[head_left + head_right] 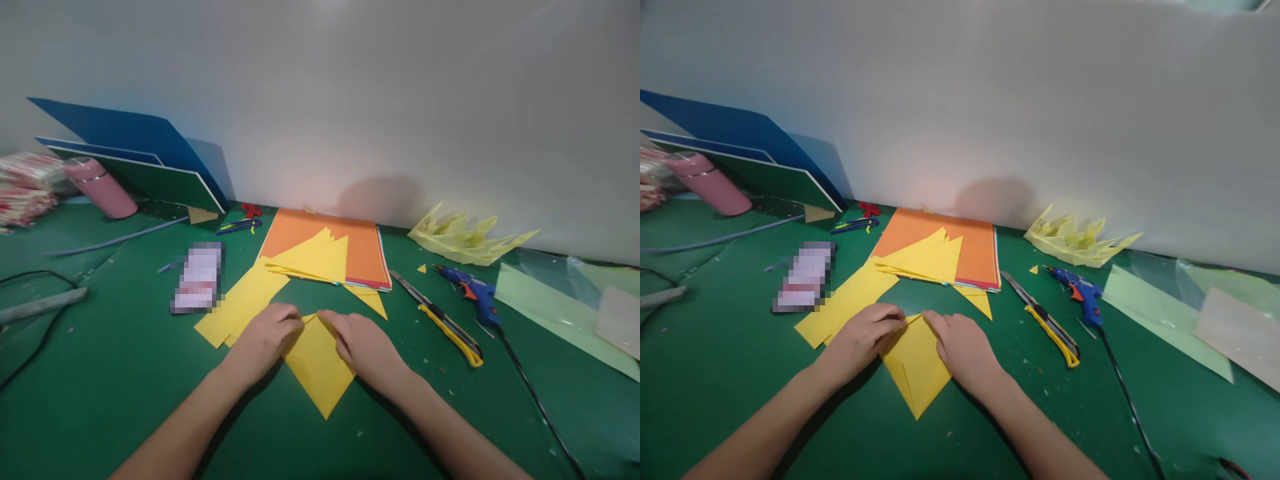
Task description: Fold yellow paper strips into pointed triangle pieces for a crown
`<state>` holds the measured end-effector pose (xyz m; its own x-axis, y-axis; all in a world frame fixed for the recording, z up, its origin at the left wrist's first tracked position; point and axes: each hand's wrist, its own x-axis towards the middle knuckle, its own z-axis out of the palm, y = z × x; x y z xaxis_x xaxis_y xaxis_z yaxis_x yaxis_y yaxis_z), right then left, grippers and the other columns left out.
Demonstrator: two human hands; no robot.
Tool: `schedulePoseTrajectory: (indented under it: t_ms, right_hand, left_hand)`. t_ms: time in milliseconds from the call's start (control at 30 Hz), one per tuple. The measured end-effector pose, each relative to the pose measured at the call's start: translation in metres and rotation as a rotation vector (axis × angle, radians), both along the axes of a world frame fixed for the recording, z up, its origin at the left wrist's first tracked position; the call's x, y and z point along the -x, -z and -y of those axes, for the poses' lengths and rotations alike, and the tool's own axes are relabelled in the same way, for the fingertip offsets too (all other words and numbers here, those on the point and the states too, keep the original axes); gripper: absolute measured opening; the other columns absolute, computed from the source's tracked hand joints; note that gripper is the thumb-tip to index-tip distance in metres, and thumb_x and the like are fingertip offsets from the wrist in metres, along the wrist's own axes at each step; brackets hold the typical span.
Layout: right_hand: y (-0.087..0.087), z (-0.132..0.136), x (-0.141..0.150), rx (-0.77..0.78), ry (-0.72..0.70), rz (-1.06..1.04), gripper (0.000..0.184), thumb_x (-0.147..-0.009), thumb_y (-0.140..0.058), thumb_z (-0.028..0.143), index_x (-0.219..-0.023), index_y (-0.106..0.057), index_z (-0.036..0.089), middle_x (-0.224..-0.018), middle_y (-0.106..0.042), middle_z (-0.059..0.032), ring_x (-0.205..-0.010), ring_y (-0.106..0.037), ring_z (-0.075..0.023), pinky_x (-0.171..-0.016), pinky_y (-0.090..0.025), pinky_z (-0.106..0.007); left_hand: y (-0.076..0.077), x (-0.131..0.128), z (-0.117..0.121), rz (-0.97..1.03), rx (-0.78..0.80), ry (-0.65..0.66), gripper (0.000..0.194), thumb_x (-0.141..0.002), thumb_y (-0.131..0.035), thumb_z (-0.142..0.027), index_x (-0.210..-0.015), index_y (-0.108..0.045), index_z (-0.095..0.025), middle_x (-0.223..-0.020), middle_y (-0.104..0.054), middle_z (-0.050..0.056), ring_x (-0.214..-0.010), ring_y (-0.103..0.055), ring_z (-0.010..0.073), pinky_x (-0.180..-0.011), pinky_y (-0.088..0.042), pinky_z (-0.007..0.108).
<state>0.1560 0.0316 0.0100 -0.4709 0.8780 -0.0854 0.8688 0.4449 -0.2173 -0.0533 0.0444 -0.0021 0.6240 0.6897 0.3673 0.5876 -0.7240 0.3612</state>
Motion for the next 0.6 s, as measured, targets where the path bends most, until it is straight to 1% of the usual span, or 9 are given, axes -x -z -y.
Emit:
schedulePoseTrajectory:
  t_ms: [133, 233, 433, 600]
  right_hand:
    - [0.0013, -0.0007, -0.0013, -0.008, -0.035, -0.034, 0.051, -0.082, -0.039, 0.003, -0.130, -0.048, 0.017, -0.092, -0.068, -0.0068, -0.079, -0.058, -0.0208, -0.067, -0.039, -0.030]
    - [0.0033, -0.0012, -0.0022, -0.013, -0.057, -0.025, 0.052, -0.083, -0.038, 0.004, -0.133, -0.046, 0.016, -0.092, -0.068, -0.0075, -0.078, -0.057, -0.0207, -0.067, -0.040, -0.031]
    - [0.0037, -0.0023, -0.0023, -0.017, -0.083, 0.021, 0.055, -0.084, -0.038, 0.004, -0.138, -0.042, 0.018, -0.086, -0.065, -0.0069, -0.078, -0.055, -0.0200, -0.066, -0.039, -0.030]
    - [0.0018, -0.0028, -0.0014, 0.015, -0.076, 0.055, 0.053, -0.087, -0.038, 0.007, -0.139, -0.041, 0.018, -0.085, -0.063, -0.0072, -0.078, -0.054, -0.0201, -0.066, -0.038, -0.030]
  left_hand:
    - [0.0004, 0.0000, -0.0021, 0.008, -0.034, 0.075, 0.025, -0.088, -0.041, -0.003, -0.097, -0.062, -0.016, -0.098, -0.066, 0.008, -0.090, -0.060, 0.0189, -0.079, -0.052, 0.036]
    - [-0.0001, 0.0007, -0.0036, -0.013, -0.037, 0.104, 0.026, -0.089, -0.041, -0.003, -0.098, -0.061, -0.017, -0.099, -0.067, 0.008, -0.091, -0.061, 0.0184, -0.079, -0.053, 0.035]
    - [-0.0013, 0.0007, -0.0033, -0.066, -0.069, 0.092, 0.021, -0.090, -0.044, -0.007, -0.093, -0.064, -0.015, -0.095, -0.067, 0.008, -0.087, -0.061, 0.0190, -0.074, -0.052, 0.033]
    - [-0.0018, 0.0005, -0.0026, -0.064, -0.086, 0.071, 0.023, -0.091, -0.044, -0.010, -0.089, -0.066, -0.017, -0.092, -0.064, 0.008, -0.080, -0.059, 0.0167, -0.067, -0.050, 0.027]
